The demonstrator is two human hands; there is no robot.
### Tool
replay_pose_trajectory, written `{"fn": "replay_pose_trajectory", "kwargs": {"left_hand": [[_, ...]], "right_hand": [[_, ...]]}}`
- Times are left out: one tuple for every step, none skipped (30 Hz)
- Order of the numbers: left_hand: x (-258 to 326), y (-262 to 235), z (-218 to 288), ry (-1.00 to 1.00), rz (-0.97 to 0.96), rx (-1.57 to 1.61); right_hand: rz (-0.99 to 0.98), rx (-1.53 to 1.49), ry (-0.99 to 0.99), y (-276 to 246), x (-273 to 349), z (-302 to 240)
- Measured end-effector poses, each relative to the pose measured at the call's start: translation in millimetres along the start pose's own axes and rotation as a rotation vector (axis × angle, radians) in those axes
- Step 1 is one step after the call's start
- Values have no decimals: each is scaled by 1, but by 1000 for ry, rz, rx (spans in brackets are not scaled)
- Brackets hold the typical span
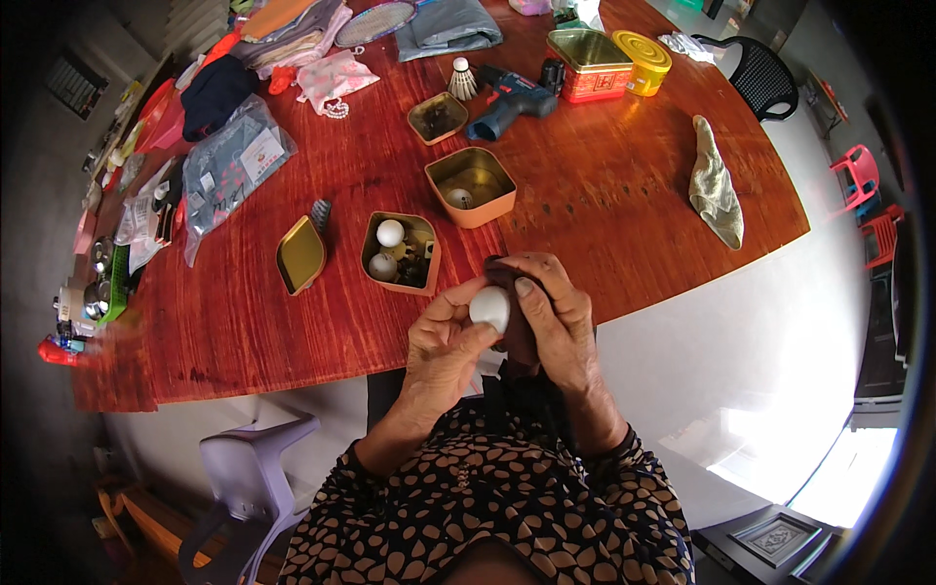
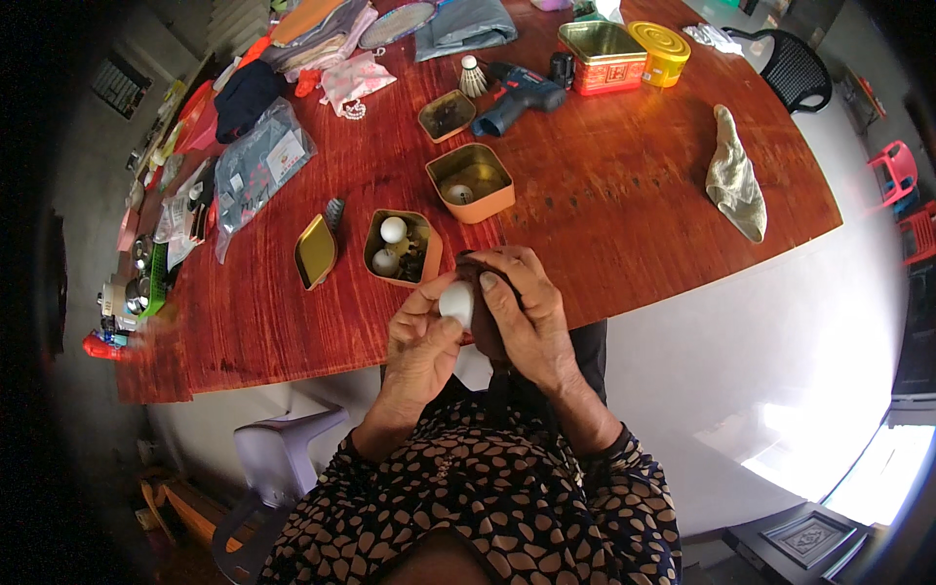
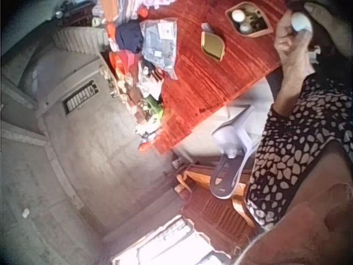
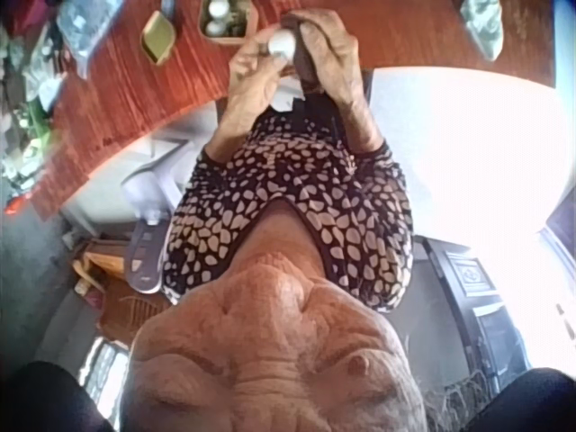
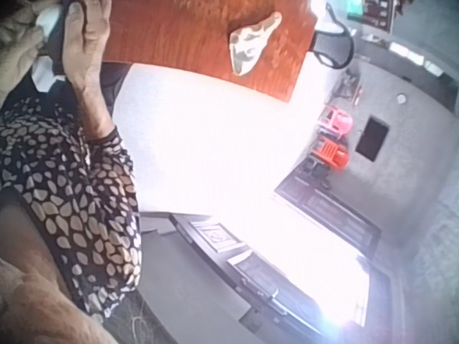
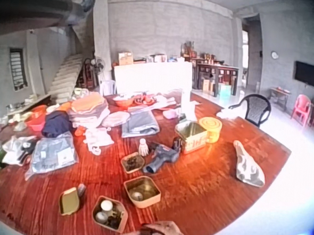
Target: The person cleans a small metal tin and several white spherical objects using a dark cloth. They wipe the inside and outside of the tin, then pick up the spheres one by one to wipe them individually before placing them back into the tin.
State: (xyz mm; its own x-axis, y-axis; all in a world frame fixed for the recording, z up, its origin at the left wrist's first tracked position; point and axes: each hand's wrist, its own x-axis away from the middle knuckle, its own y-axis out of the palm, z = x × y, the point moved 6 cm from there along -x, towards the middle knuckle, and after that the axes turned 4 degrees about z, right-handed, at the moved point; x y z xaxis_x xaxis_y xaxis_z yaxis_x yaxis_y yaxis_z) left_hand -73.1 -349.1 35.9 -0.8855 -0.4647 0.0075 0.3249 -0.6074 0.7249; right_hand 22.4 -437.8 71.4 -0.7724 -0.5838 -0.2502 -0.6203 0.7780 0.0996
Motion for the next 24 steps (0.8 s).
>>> {"fn": "replay_pose_trajectory", "kwargs": {"left_hand": [[-2,-3,-1,-8,49,43],[-3,-5,-2,-17,98,86],[-4,-4,0,4,130,47],[-5,-5,1,8,140,41],[-6,-6,1,11,149,35],[-7,-7,1,13,160,30],[-7,-5,2,10,175,27],[-7,-7,1,-4,190,33],[-8,-9,0,-18,202,41],[-8,-11,-1,-32,215,48],[-8,-10,-1,-14,206,33],[-7,-9,-2,3,198,16],[-7,-8,-2,21,189,-1],[-7,-7,0,69,189,-63],[-9,-6,2,118,186,-124],[-9,-5,5,168,183,-185],[-9,-7,5,184,188,-188],[-11,-9,5,174,197,-190],[-12,-12,5,165,206,-191],[-13,-14,6,155,215,-193],[-14,-15,7,151,231,-168],[-16,-14,9,147,247,-143],[-18,-8,12,151,204,-171],[-17,-8,10,149,178,-183]], "right_hand": [[52,190,-54,2,2,-5],[75,327,-147,5,6,-7],[99,417,-219,10,12,-10],[124,507,-291,15,20,-13],[119,625,-354,20,27,-13],[108,648,-359,23,34,-11],[87,615,-359,26,38,-8],[66,582,-360,28,42,-7],[58,522,-341,29,44,-7],[63,476,-287,27,42,-4],[67,430,-234,24,39,-2],[73,382,-180,21,35,-1],[61,357,-75,18,29,4],[45,264,-31,15,24,8],[9,195,12,13,19,13],[-28,125,55,13,16,17],[-17,175,7,13,17,13],[-10,222,-41,14,18,9],[-3,269,-89,16,20,5],[13,333,-146,19,24,0],[9,382,-223,22,28,-5],[5,431,-299,24,31,-9],[-22,465,-365,26,35,-10],[-15,492,-415,29,38,-13]]}}
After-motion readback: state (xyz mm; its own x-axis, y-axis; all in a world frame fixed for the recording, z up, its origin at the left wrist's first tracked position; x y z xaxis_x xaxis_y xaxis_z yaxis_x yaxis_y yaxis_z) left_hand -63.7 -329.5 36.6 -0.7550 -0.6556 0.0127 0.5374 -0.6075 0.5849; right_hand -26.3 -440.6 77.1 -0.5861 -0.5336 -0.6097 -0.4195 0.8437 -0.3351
